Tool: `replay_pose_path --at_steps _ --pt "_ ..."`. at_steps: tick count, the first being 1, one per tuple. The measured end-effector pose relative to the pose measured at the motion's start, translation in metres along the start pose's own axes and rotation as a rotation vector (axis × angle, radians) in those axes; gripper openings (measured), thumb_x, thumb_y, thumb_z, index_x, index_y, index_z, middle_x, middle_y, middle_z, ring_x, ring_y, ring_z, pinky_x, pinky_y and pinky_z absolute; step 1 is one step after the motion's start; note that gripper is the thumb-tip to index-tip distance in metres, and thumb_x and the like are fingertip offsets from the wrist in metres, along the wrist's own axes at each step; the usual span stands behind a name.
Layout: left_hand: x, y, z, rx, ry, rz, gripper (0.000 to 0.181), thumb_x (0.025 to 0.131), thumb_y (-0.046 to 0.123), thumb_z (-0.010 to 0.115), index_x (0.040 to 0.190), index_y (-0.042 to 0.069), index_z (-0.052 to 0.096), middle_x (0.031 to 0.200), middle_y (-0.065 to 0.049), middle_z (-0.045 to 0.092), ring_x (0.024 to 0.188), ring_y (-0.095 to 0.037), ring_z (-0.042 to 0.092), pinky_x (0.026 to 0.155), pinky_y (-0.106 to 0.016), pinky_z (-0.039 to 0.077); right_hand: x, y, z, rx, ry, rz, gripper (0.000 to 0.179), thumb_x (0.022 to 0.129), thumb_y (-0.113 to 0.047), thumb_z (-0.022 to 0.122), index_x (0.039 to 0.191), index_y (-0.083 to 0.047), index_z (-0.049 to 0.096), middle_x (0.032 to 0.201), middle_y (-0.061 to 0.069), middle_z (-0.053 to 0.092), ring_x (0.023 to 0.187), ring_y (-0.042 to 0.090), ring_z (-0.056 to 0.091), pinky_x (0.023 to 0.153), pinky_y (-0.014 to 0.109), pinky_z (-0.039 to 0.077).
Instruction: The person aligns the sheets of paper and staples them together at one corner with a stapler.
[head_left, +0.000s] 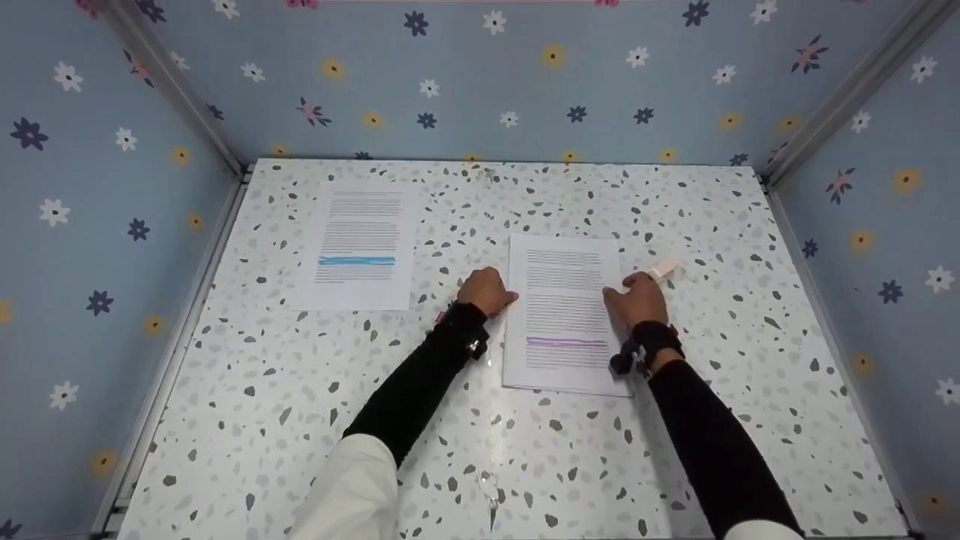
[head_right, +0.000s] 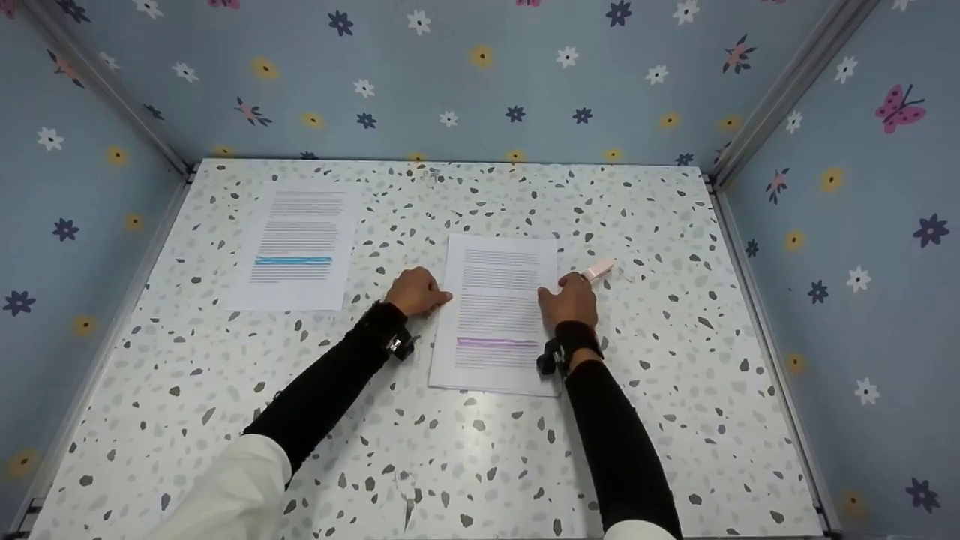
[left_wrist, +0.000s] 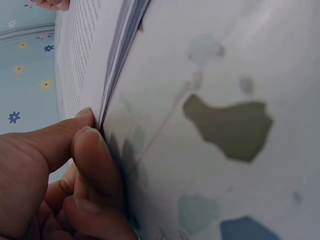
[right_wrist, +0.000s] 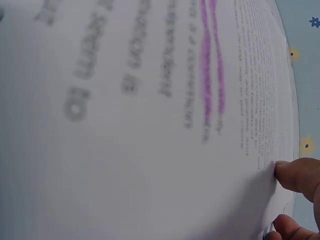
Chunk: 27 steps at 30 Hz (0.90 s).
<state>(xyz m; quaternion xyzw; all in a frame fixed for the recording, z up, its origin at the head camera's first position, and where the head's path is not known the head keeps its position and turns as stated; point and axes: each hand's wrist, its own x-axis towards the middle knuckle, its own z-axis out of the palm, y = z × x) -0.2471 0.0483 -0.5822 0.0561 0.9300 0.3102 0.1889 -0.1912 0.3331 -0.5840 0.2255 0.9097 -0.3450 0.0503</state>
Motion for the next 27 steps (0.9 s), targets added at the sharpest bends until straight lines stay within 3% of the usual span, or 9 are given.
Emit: replay_pose_path --at_steps 2,5,9,12,16,20,27 --pt "0.0 -0.004 -0.003 -0.072 -0.021 -0.001 0.032 0.092 0.028 0.077 0.069 0.007 0.07 0.057 -0.001 0.062 0.049 -0.013 0.057 0.05 -0.026 0.044 -0.002 -0.001 -0.005 0.021 -0.015 0.014 0.052 0.099 -0.039 0.061 0.13 0.003 0.057 0.129 0.022 0.061 0.111 0.036 0.058 0.097 0.048 0.046" --pt "0.001 -0.008 -0.012 -0.275 -0.065 -0.039 0.035 0.099 0.027 0.069 0.076 0.001 0.073 0.063 -0.005 0.068 0.052 -0.014 0.063 0.052 -0.024 0.05 -0.005 -0.001 -0.016 0.061 -0.021 0.026 0.047 0.102 -0.038 0.054 0.126 0.001 0.061 0.122 0.02 0.064 0.106 0.034 0.061 0.091 0.045 0.049" --pt "-0.001 -0.015 -0.021 -0.563 -0.112 -0.121 0.045 0.108 0.029 0.051 0.094 -0.008 0.071 0.081 -0.015 0.073 0.065 -0.02 0.072 0.059 -0.028 0.059 -0.009 0.004 -0.028 0.11 -0.051 0.026 0.036 0.102 -0.028 0.047 0.098 0.002 0.067 0.087 0.012 0.067 0.076 0.026 0.062 0.067 0.036 0.05" --pt "-0.002 -0.013 -0.026 -0.694 -0.168 -0.176 0.05 0.11 0.034 0.043 0.11 -0.01 0.067 0.098 -0.019 0.073 0.08 -0.026 0.075 0.071 -0.033 0.061 -0.01 0.006 -0.034 0.154 -0.095 0.05 0.034 0.098 -0.022 0.046 0.086 0.003 0.065 0.072 0.007 0.062 0.065 0.021 0.06 0.059 0.031 0.049" --pt "-0.002 -0.009 -0.028 -0.767 -0.233 -0.244 0.053 0.111 0.039 0.039 0.122 -0.008 0.06 0.113 -0.022 0.07 0.097 -0.031 0.073 0.084 -0.038 0.059 -0.01 0.005 -0.035 0.188 -0.151 0.1 0.034 0.096 -0.02 0.049 0.1 0.005 0.071 0.084 0.01 0.069 0.074 0.019 0.068 0.065 0.029 0.054" --pt "0.0 -0.005 -0.027 -0.766 -0.249 -0.258 0.05 0.11 0.04 0.039 0.124 -0.005 0.058 0.113 -0.021 0.071 0.098 -0.031 0.073 0.083 -0.038 0.059 -0.014 0.001 -0.032 0.185 -0.177 0.134 0.037 0.097 -0.022 0.05 0.111 0.006 0.07 0.103 0.016 0.071 0.084 0.022 0.071 0.071 0.03 0.056" --pt "-0.003 0.003 -0.031 -0.739 -0.257 -0.254 0.049 0.11 0.039 0.039 0.129 -0.004 0.057 0.117 -0.023 0.069 0.103 -0.032 0.071 0.088 -0.041 0.057 -0.019 -0.004 -0.031 0.209 -0.151 0.124 0.029 0.096 -0.019 0.051 0.101 0.005 0.068 0.1 0.016 0.069 0.083 0.022 0.07 0.073 0.031 0.058"
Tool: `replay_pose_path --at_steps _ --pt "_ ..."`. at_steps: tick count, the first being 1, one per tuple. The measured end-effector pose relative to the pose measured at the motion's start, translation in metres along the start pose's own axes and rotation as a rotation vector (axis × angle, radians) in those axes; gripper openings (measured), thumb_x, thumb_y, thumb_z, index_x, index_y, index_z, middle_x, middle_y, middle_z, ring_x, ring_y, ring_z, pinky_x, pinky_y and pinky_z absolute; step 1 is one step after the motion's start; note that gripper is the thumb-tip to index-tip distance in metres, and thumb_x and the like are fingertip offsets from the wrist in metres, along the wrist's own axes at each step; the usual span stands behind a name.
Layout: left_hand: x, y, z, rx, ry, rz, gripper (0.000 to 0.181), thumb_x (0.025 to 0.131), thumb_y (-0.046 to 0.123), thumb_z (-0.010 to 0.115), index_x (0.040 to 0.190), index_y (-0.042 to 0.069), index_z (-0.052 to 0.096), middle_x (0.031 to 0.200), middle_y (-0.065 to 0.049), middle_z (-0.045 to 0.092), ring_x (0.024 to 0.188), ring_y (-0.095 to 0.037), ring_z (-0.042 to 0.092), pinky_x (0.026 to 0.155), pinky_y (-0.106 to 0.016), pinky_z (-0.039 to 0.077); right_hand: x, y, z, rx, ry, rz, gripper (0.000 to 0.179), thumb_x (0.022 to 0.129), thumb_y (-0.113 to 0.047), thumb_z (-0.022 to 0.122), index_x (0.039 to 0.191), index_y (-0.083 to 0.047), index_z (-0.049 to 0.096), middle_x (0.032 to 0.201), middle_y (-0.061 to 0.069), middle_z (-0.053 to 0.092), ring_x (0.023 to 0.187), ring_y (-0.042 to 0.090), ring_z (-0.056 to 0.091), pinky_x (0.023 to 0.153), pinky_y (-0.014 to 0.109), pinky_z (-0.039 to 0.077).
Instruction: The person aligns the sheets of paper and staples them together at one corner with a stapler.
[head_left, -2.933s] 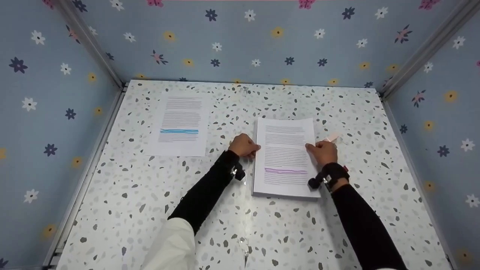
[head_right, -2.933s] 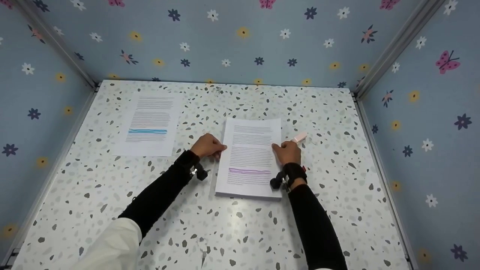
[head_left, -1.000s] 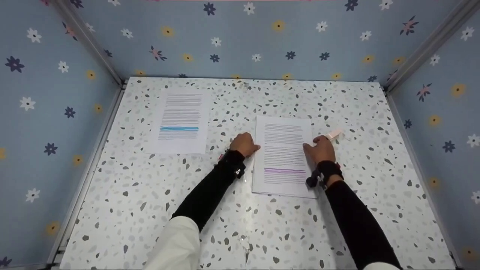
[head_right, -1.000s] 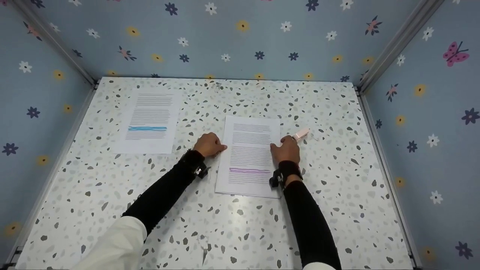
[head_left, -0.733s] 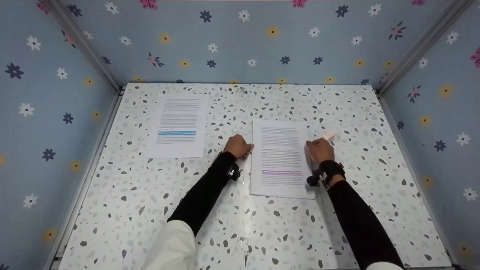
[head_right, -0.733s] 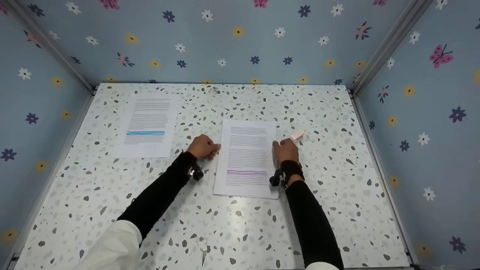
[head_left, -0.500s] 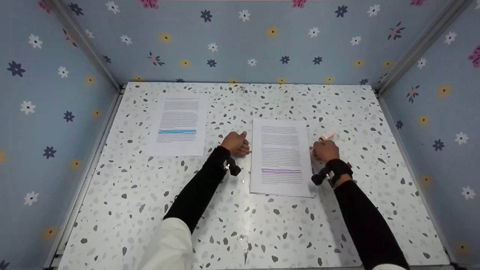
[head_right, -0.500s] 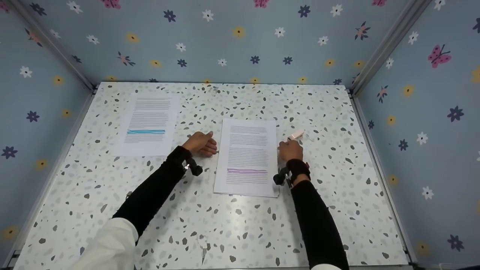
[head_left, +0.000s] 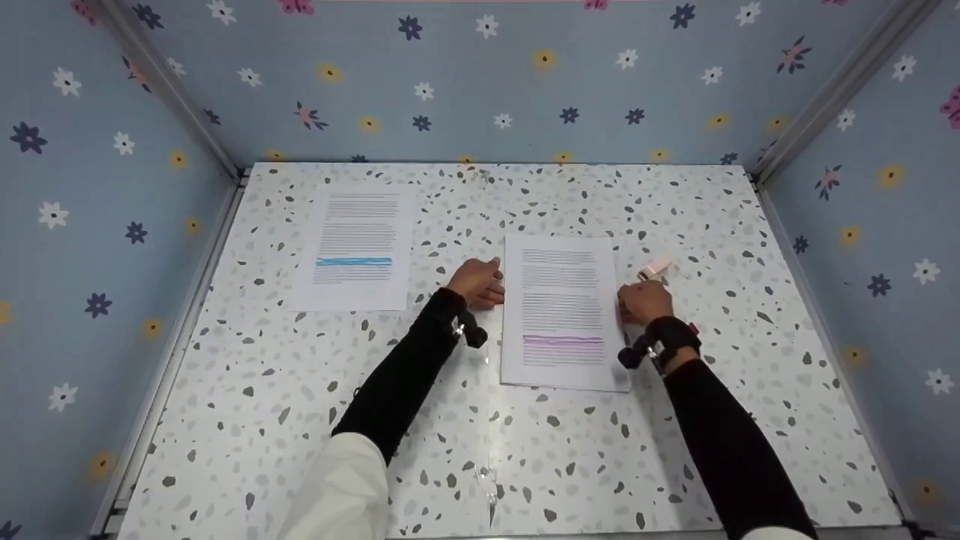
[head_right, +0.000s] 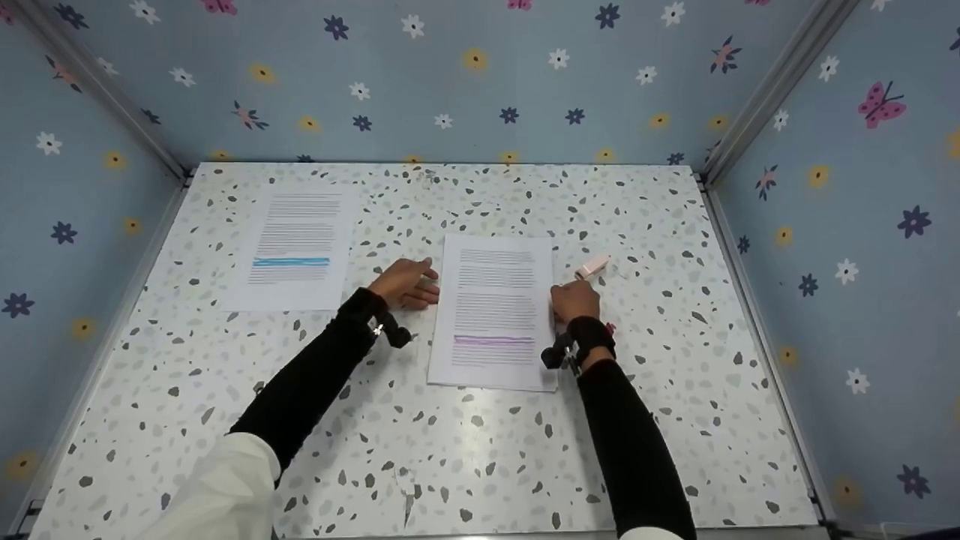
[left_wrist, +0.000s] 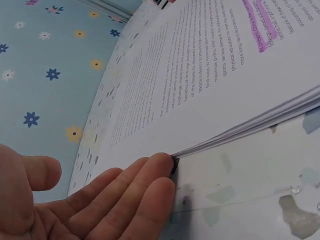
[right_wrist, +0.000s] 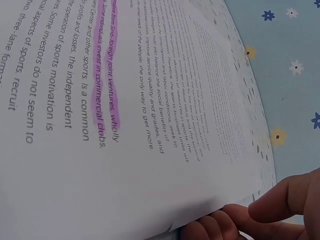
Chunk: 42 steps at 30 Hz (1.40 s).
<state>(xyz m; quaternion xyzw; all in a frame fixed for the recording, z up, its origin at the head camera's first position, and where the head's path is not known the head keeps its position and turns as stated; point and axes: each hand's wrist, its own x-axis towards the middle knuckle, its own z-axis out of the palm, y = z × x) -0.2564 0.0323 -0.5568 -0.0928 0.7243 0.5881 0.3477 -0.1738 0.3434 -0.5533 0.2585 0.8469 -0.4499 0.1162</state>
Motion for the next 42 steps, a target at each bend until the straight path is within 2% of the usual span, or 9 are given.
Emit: replay_pose_path --at_steps 8,15,24,32,42 --pt "0.0 0.0 -0.004 0.01 -0.022 0.005 0.05 0.11 0.04 0.04 0.131 -0.002 0.056 0.117 -0.021 0.068 0.104 -0.032 0.071 0.091 -0.042 0.056 0.0 0.0 -0.001 -0.086 0.018 -0.068 0.027 0.095 -0.019 0.052 0.085 0.001 0.066 0.095 0.016 0.072 0.077 0.021 0.071 0.068 0.029 0.055" --pt "0.001 -0.001 -0.006 -0.001 -0.023 -0.004 0.047 0.11 0.038 0.042 0.132 -0.001 0.055 0.118 -0.022 0.067 0.103 -0.032 0.071 0.088 -0.041 0.057 0.001 0.002 -0.003 -0.093 -0.026 -0.068 0.035 0.096 -0.02 0.051 0.099 0.008 0.072 0.099 0.018 0.074 0.076 0.02 0.071 0.068 0.029 0.056" --pt "-0.001 0.002 -0.002 0.001 -0.032 0.012 0.047 0.11 0.037 0.041 0.132 -0.003 0.055 0.12 -0.024 0.067 0.105 -0.034 0.07 0.092 -0.043 0.055 0.003 0.005 -0.001 -0.111 0.034 -0.072 0.033 0.095 -0.019 0.052 0.098 0.006 0.074 0.089 0.013 0.074 0.067 0.015 0.069 0.063 0.027 0.055" --pt "0.0 0.0 -0.002 0.008 -0.036 0.028 0.048 0.11 0.036 0.04 0.134 -0.004 0.053 0.121 -0.025 0.067 0.106 -0.034 0.07 0.093 -0.044 0.055 0.004 0.005 0.002 -0.139 0.043 -0.077 0.034 0.096 -0.019 0.052 0.101 0.006 0.074 0.088 0.014 0.074 0.065 0.015 0.067 0.062 0.026 0.052" --pt "0.003 -0.003 -0.002 -0.015 -0.04 0.017 0.047 0.11 0.036 0.042 0.133 -0.003 0.055 0.119 -0.023 0.068 0.106 -0.033 0.07 0.09 -0.041 0.056 0.008 0.01 0.003 -0.111 0.045 -0.053 0.034 0.093 -0.019 0.052 0.104 0.006 0.073 0.091 0.014 0.073 0.068 0.015 0.069 0.064 0.026 0.055"
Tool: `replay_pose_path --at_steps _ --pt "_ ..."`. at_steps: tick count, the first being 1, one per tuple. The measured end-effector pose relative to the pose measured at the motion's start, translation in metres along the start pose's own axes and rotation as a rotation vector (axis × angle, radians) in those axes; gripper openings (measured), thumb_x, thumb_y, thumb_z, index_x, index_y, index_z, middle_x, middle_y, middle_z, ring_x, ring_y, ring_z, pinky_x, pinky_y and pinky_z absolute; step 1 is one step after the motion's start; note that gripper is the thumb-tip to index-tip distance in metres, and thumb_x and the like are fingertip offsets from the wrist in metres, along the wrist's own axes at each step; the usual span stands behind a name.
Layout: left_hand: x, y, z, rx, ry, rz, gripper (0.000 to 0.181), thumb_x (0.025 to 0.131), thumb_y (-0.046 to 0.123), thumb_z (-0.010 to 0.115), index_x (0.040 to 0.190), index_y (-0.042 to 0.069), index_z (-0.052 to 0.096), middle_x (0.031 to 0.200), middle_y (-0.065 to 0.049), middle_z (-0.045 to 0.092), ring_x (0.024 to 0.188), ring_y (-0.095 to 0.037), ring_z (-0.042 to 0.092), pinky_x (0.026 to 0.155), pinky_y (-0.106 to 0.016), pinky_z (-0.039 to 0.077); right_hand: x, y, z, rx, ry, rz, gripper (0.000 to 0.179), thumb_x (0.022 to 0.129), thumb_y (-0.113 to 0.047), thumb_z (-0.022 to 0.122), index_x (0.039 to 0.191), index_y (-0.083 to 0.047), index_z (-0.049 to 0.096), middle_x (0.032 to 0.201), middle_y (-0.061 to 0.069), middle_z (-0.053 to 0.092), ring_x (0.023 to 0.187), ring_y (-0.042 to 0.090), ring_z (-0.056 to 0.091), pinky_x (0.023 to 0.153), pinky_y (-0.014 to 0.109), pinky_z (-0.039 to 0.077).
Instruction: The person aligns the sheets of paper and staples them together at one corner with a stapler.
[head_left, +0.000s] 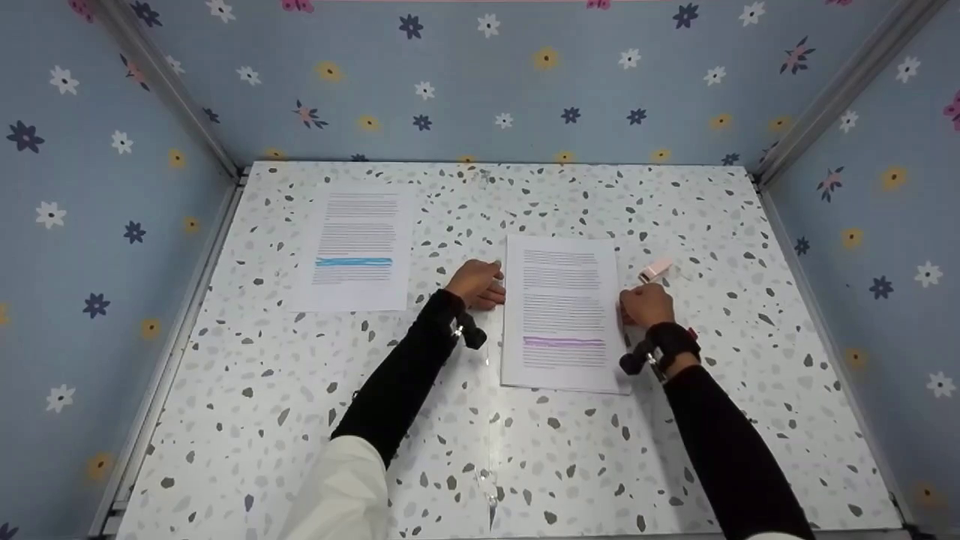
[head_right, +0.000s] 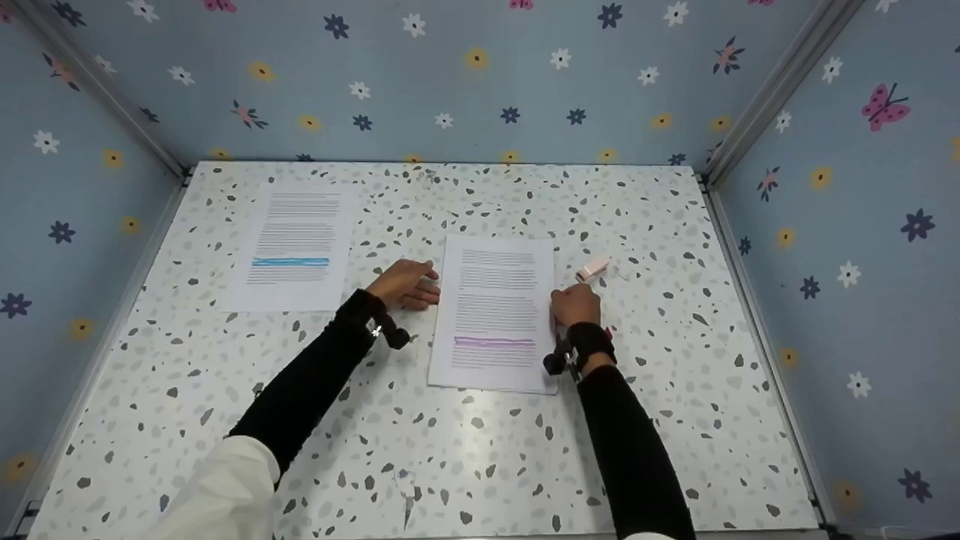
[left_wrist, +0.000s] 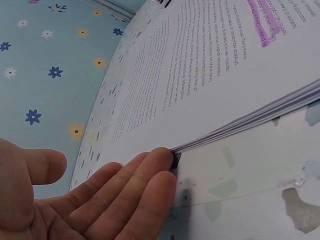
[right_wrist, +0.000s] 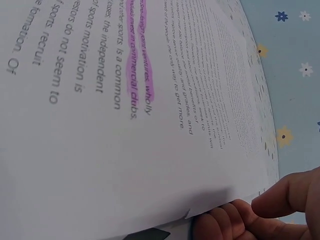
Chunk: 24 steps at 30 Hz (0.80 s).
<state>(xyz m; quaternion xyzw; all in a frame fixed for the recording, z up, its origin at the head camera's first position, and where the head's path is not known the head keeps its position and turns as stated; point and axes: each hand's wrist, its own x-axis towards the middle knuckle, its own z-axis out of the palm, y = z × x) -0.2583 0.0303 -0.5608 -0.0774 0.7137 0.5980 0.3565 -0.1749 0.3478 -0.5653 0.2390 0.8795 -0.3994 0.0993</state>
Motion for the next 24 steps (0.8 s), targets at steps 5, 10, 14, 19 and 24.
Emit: replay_pose_path --at_steps 5,10,14,19,24 --pt "0.0 0.0 0.0 -0.006 0.006 -0.005 0.046 0.11 0.036 0.042 0.132 -0.003 0.056 0.119 -0.022 0.069 0.105 -0.032 0.071 0.091 -0.042 0.056 0.0 0.0 0.001 -0.004 -0.003 0.016 0.035 0.094 -0.02 0.052 0.107 0.005 0.073 0.092 0.014 0.072 0.07 0.016 0.069 0.066 0.027 0.055" --pt "-0.001 0.0 0.0 -0.007 0.013 -0.007 0.045 0.11 0.035 0.042 0.131 -0.003 0.056 0.118 -0.022 0.069 0.104 -0.032 0.071 0.09 -0.042 0.056 0.0 0.001 0.0 -0.014 -0.003 0.004 0.035 0.094 -0.019 0.052 0.108 0.005 0.073 0.093 0.014 0.073 0.073 0.018 0.069 0.068 0.029 0.054" --pt "-0.002 0.001 -0.003 -0.005 -0.002 -0.013 0.046 0.11 0.035 0.042 0.132 -0.003 0.055 0.118 -0.022 0.069 0.104 -0.033 0.071 0.091 -0.042 0.056 0.002 0.001 0.0 -0.025 -0.012 -0.008 0.033 0.094 -0.02 0.052 0.102 0.004 0.073 0.091 0.013 0.073 0.072 0.018 0.068 0.067 0.028 0.053" --pt "-0.006 0.001 -0.01 0.052 -0.006 0.026 0.045 0.11 0.034 0.043 0.134 -0.004 0.053 0.123 -0.023 0.065 0.108 -0.034 0.069 0.093 -0.043 0.054 0.008 0.006 -0.002 0.021 -0.056 -0.012 0.034 0.097 -0.022 0.052 0.102 0.005 0.073 0.09 0.011 0.074 0.07 0.014 0.069 0.067 0.027 0.055" --pt "-0.015 0.003 -0.032 0.343 0.216 0.381 0.038 0.109 0.025 0.047 0.131 -0.004 0.059 0.127 -0.021 0.063 0.102 -0.035 0.067 0.095 -0.041 0.051 -0.001 0.005 -0.01 0.079 -0.033 -0.023 0.033 0.099 -0.023 0.056 0.101 0.006 0.071 0.088 0.01 0.072 0.073 0.015 0.068 0.068 0.027 0.055"
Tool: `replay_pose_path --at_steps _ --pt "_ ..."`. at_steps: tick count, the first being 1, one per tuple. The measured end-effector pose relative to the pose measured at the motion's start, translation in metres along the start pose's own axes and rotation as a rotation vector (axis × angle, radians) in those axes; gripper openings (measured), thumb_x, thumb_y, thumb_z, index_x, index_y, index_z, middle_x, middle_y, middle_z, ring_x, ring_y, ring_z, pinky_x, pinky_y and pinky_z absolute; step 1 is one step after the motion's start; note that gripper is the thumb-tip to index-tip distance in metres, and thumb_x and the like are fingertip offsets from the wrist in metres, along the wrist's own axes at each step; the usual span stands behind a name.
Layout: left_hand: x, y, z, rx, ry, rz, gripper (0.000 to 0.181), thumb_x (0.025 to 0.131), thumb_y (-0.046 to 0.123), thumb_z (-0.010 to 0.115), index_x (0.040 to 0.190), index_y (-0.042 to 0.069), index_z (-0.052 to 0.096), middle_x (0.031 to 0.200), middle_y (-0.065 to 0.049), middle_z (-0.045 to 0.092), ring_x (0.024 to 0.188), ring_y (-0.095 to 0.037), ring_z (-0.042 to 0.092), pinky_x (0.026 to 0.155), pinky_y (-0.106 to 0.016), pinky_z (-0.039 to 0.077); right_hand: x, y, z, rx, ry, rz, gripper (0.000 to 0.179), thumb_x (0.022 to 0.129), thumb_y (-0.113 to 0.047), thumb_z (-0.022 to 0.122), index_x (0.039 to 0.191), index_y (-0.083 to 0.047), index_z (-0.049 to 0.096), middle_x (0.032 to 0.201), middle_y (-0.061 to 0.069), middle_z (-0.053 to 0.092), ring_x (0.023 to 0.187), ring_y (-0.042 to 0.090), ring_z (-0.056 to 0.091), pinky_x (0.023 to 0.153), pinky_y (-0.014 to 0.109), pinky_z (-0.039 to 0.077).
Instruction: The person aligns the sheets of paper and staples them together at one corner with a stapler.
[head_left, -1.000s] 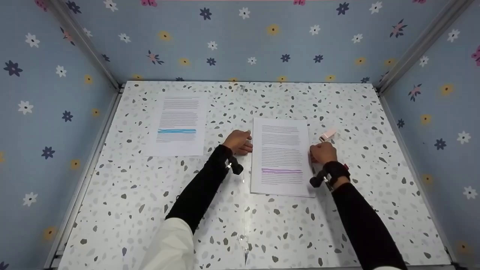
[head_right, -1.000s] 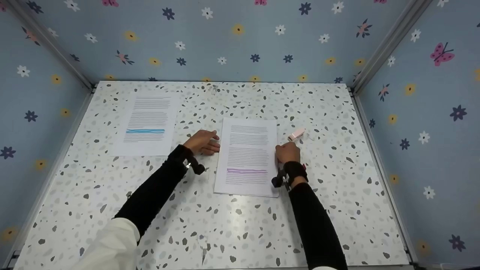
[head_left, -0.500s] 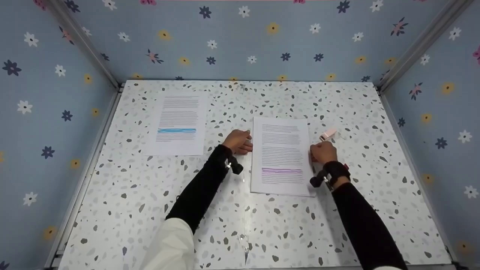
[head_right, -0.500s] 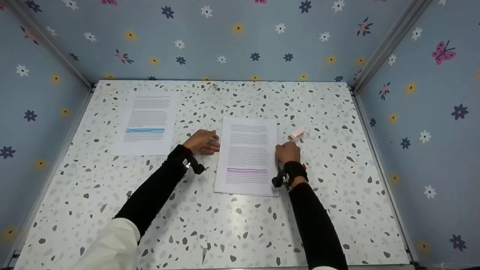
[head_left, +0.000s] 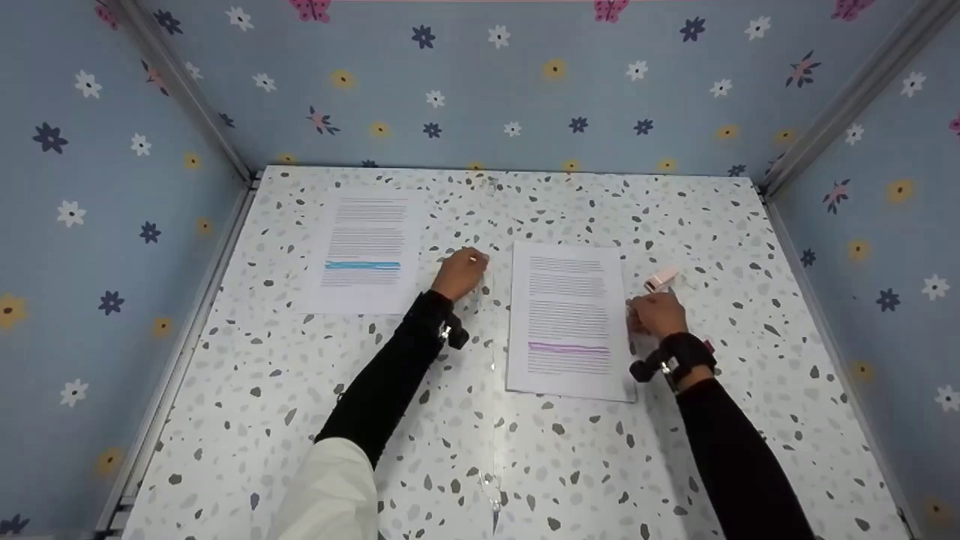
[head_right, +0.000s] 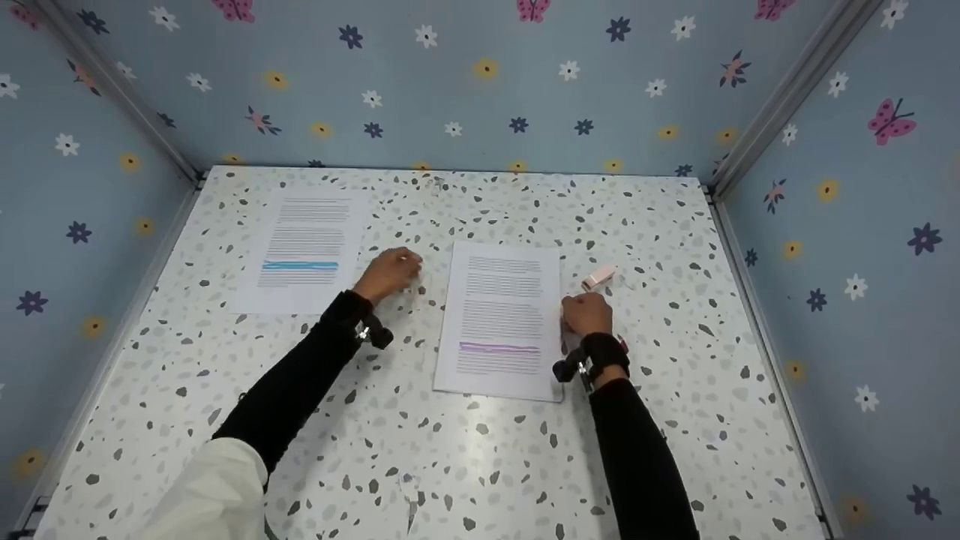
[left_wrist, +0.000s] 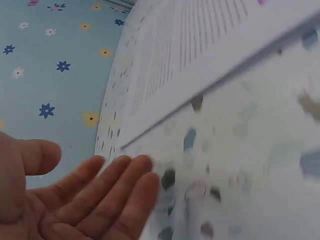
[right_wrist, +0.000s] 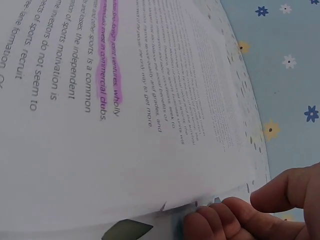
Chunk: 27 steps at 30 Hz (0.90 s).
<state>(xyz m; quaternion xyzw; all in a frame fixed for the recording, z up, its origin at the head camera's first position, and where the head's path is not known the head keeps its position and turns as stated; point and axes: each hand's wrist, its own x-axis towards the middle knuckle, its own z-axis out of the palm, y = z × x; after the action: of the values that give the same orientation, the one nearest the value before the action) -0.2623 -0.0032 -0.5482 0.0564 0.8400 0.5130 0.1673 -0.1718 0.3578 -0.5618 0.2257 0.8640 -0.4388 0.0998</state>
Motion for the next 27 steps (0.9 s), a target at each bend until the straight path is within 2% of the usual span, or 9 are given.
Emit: replay_pose_path --at_steps 2,3,5,7,9,12,17,22,27 --pt "0.003 -0.007 -0.012 0.191 0.142 0.14 0.037 0.108 0.022 0.05 0.132 -0.003 0.059 0.135 -0.022 0.059 0.113 -0.037 0.061 0.102 -0.043 0.046 -0.007 -0.001 -0.004 -0.002 0.03 -0.005 0.033 0.1 -0.024 0.056 0.103 0.006 0.071 0.09 0.011 0.071 0.075 0.017 0.065 0.068 0.028 0.053" --pt "0.005 -0.011 -0.02 0.29 0.209 0.179 0.038 0.108 0.022 0.051 0.135 -0.002 0.058 0.141 -0.023 0.054 0.121 -0.038 0.056 0.107 -0.044 0.041 -0.01 -0.001 -0.006 -0.006 0.045 -0.013 0.034 0.101 -0.025 0.056 0.106 0.005 0.071 0.093 0.012 0.07 0.077 0.018 0.064 0.069 0.029 0.052" --pt "0.011 -0.02 -0.038 0.436 0.305 0.188 0.044 0.107 0.024 0.053 0.143 -0.001 0.052 0.152 -0.027 0.041 0.139 -0.042 0.04 0.116 -0.049 0.03 -0.015 -0.001 -0.009 -0.032 0.079 -0.049 0.035 0.102 -0.027 0.055 0.11 0.003 0.071 0.098 0.015 0.069 0.079 0.019 0.061 0.07 0.03 0.049" --pt "0.016 -0.031 -0.057 0.531 0.349 0.131 0.05 0.107 0.029 0.053 0.149 0.003 0.046 0.16 -0.028 0.026 0.15 -0.044 0.018 0.12 -0.055 0.019 -0.019 -0.001 -0.011 -0.045 0.106 -0.085 0.036 0.102 -0.029 0.055 0.111 0.002 0.071 0.101 0.017 0.067 0.08 0.021 0.059 0.07 0.032 0.046" --pt "0.02 -0.042 -0.076 0.576 0.352 0.043 0.056 0.107 0.033 0.051 0.155 0.006 0.039 0.163 -0.029 0.015 0.152 -0.044 0.007 0.12 -0.059 0.012 -0.022 0.0 -0.013 -0.048 0.125 -0.115 0.035 0.103 -0.029 0.056 0.111 0.002 0.071 0.103 0.019 0.066 0.081 0.022 0.056 0.071 0.033 0.045" --pt "0.023 -0.058 -0.098 0.6 0.337 -0.087 0.059 0.108 0.037 0.048 0.158 0.01 0.033 0.165 -0.028 0.008 0.152 -0.044 0.001 0.119 -0.063 0.008 -0.027 0.002 -0.015 -0.045 0.126 -0.13 0.036 0.103 -0.03 0.056 0.113 0.001 0.071 0.108 0.019 0.066 0.083 0.023 0.054 0.073 0.034 0.043" --pt "0.02 -0.079 -0.114 0.623 0.276 -0.232 0.066 0.107 0.041 0.049 0.16 0.008 0.027 0.164 -0.03 0.006 0.151 -0.05 -0.001 0.117 -0.068 0.008 -0.032 0.005 -0.022 -0.044 0.092 -0.099 0.041 0.103 -0.034 0.054 0.125 -0.002 0.069 0.12 0.018 0.065 0.093 0.025 0.055 0.077 0.034 0.044" --pt "0.022 -0.101 -0.113 0.618 0.197 -0.289 0.074 0.106 0.047 0.048 0.163 0.011 0.018 0.165 -0.029 0.001 0.149 -0.053 -0.006 0.116 -0.07 0.004 -0.033 0.009 -0.025 -0.029 0.077 -0.06 0.043 0.103 -0.036 0.053 0.127 -0.004 0.068 0.126 0.018 0.063 0.099 0.027 0.055 0.072 0.037 0.049" --pt "0.03 -0.114 -0.109 0.625 0.207 -0.277 0.075 0.106 0.051 0.047 0.163 0.013 0.017 0.165 -0.028 0.0 0.15 -0.052 -0.008 0.115 -0.07 0.002 -0.033 0.013 -0.024 -0.032 0.079 -0.072 0.043 0.104 -0.037 0.054 0.127 -0.004 0.068 0.124 0.018 0.064 0.096 0.025 0.056 0.073 0.034 0.046"
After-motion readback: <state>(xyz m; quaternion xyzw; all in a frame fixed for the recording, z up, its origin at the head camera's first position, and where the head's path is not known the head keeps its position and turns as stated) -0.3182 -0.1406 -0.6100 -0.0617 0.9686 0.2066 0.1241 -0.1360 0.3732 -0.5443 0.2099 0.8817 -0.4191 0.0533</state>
